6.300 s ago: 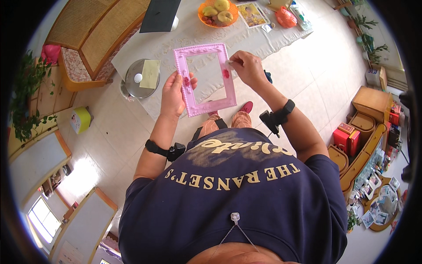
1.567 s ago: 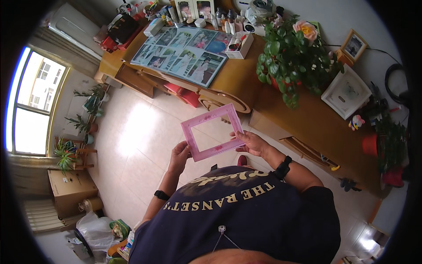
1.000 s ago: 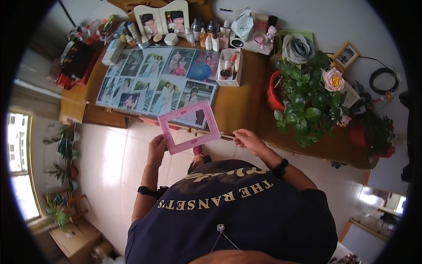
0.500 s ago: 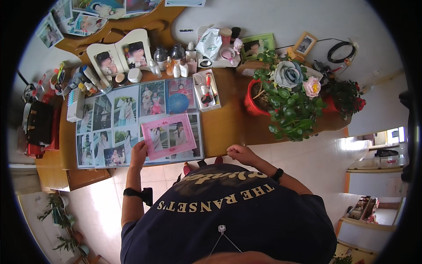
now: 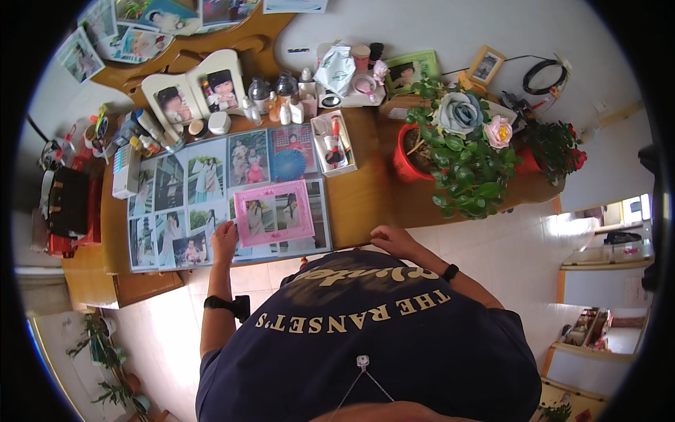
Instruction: The person picks up a pink photo frame, removes the backing, and places a photograph inside. They then reattach the backing and set the completed frame on a table among other photos and items.
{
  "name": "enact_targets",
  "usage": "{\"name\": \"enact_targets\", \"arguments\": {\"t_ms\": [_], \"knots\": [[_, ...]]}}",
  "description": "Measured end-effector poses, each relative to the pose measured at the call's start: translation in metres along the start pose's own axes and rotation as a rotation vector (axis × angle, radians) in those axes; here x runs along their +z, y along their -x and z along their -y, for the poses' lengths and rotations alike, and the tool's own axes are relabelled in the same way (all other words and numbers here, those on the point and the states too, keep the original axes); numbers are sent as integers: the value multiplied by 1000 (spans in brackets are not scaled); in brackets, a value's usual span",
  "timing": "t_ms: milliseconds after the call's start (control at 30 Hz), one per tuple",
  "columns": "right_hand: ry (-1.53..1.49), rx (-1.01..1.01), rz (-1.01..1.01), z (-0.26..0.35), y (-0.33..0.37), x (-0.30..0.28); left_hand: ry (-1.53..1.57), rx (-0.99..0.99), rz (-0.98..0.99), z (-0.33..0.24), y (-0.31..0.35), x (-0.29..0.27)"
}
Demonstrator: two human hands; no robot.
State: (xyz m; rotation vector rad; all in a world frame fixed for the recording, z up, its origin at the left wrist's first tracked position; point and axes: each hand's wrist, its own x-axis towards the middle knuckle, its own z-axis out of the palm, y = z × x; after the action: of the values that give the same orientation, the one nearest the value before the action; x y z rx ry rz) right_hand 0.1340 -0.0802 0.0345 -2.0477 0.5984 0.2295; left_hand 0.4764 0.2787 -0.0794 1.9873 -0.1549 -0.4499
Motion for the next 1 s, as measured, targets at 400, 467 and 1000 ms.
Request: {"name": "enact_targets", "arguments": {"t_ms": [400, 467, 1000], "knots": [[44, 1, 97, 13, -1, 8, 29, 263, 73, -53, 84, 30], [38, -7, 140, 17, -3, 13, 12, 361, 84, -59, 101, 37], [194, 127, 202, 0, 23, 53, -168, 165, 556, -51, 144, 65]]}}
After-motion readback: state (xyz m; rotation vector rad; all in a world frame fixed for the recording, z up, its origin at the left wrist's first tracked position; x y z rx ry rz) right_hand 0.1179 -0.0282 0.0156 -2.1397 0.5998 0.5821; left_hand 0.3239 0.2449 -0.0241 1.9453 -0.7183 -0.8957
